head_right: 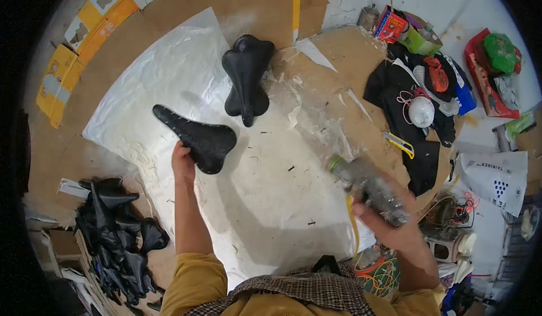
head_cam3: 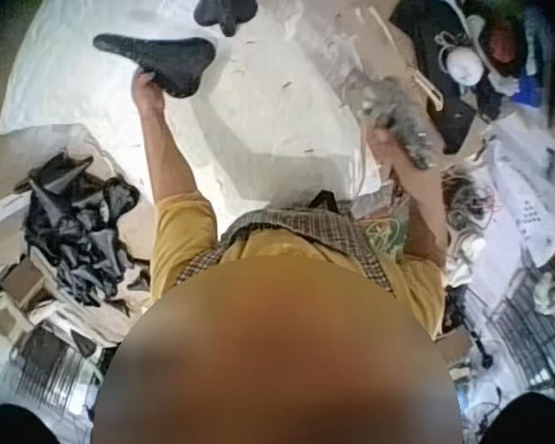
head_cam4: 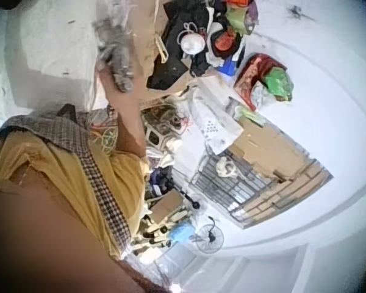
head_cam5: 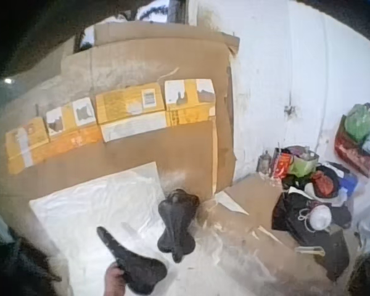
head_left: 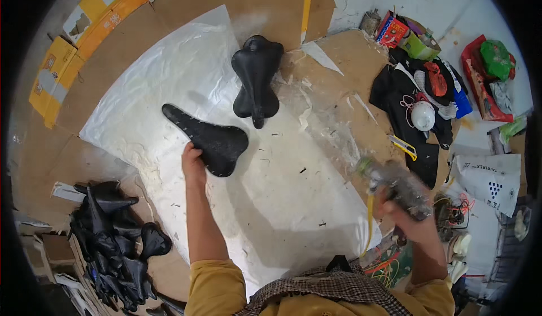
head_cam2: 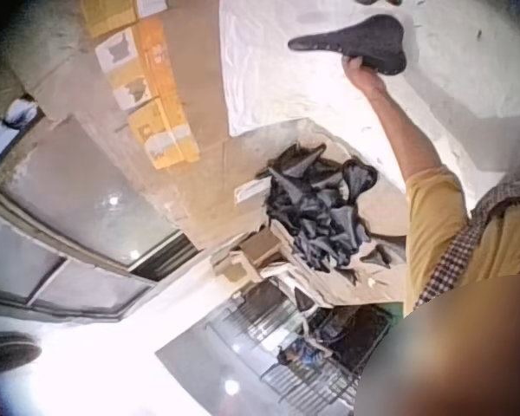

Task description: Sorting and cleaning bicycle saddles using an air blow gun in a workshop environment.

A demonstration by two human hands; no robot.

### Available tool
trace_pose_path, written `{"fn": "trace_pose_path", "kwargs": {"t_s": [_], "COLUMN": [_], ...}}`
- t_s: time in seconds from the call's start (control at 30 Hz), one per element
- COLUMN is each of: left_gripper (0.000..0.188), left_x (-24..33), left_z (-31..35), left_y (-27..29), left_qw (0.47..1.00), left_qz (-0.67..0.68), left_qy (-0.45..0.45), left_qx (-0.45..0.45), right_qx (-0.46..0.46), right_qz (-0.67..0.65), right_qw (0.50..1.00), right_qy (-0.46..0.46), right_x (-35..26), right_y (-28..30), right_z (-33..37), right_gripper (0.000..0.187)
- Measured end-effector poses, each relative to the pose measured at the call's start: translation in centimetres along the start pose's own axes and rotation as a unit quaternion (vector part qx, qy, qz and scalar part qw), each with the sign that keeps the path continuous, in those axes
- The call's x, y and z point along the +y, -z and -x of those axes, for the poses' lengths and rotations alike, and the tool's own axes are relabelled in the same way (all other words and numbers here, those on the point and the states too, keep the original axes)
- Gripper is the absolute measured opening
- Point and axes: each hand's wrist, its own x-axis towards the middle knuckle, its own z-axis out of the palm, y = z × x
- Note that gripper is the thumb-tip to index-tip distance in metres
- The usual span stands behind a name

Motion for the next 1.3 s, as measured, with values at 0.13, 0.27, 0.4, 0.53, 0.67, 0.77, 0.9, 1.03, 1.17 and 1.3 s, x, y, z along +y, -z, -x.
{"fn": "trace_pose_path", "kwargs": {"t_s": [0.13, 0.27, 0.4, 0.53, 0.67, 0.77, 0.9, 1.03, 1.17, 1.3], "left_gripper": [0.038, 0.044, 0.026, 0.020, 0.027, 0.028, 0.034, 0.029, 0.027, 0.028], "left_x": [2.4, 2.0, -2.0, -5.7, -6.4, -8.4, -9.9, -9.9, -7.1, 0.2], "left_z": [-0.3, -4.6, -10.5, -14.4, -14.7, -11.9, -10.3, -9.6, -5.9, -1.4], "left_y": [4.6, 1.8, -6.0, -12.8, -16.6, -20.0, -20.4, -19.7, -17.9, -12.1], "left_qw": [0.998, 0.997, 0.985, 0.984, 0.987, 0.985, 0.987, 0.980, 0.990, 0.995], "left_qz": [0.050, 0.078, 0.110, 0.024, -0.120, -0.064, -0.052, -0.168, -0.107, -0.037], "left_qy": [-0.023, 0.004, 0.126, 0.170, 0.089, 0.152, 0.152, 0.093, 0.007, -0.037], "left_qx": [0.028, -0.007, -0.035, 0.037, -0.067, -0.040, 0.003, -0.045, -0.093, -0.080], "right_qx": [0.157, 0.054, 0.016, 0.114, 0.123, 0.100, 0.035, 0.028, 0.014, 0.000], "right_qz": [-0.124, -0.118, -0.001, -0.105, -0.081, -0.064, -0.064, -0.075, -0.092, -0.130], "right_qw": [0.979, 0.992, 0.999, 0.988, 0.989, 0.993, 0.997, 0.997, 0.995, 0.987], "right_qy": [0.042, -0.008, -0.048, 0.000, -0.016, -0.011, 0.007, -0.012, -0.041, -0.092], "right_x": [-2.9, -0.7, 0.4, -0.1, 0.7, 1.8, 2.9, 2.7, 2.9, 3.2], "right_y": [-1.1, -1.1, -1.1, -0.4, 0.3, 0.3, 0.1, -0.1, -0.3, -0.6], "right_z": [-1.0, -0.1, -0.2, -0.8, -0.5, -0.6, -0.8, -0.3, 0.2, 0.5], "right_gripper": [0.046, 0.050, 0.045, 0.044, 0.046, 0.045, 0.048, 0.048, 0.048, 0.046]}}
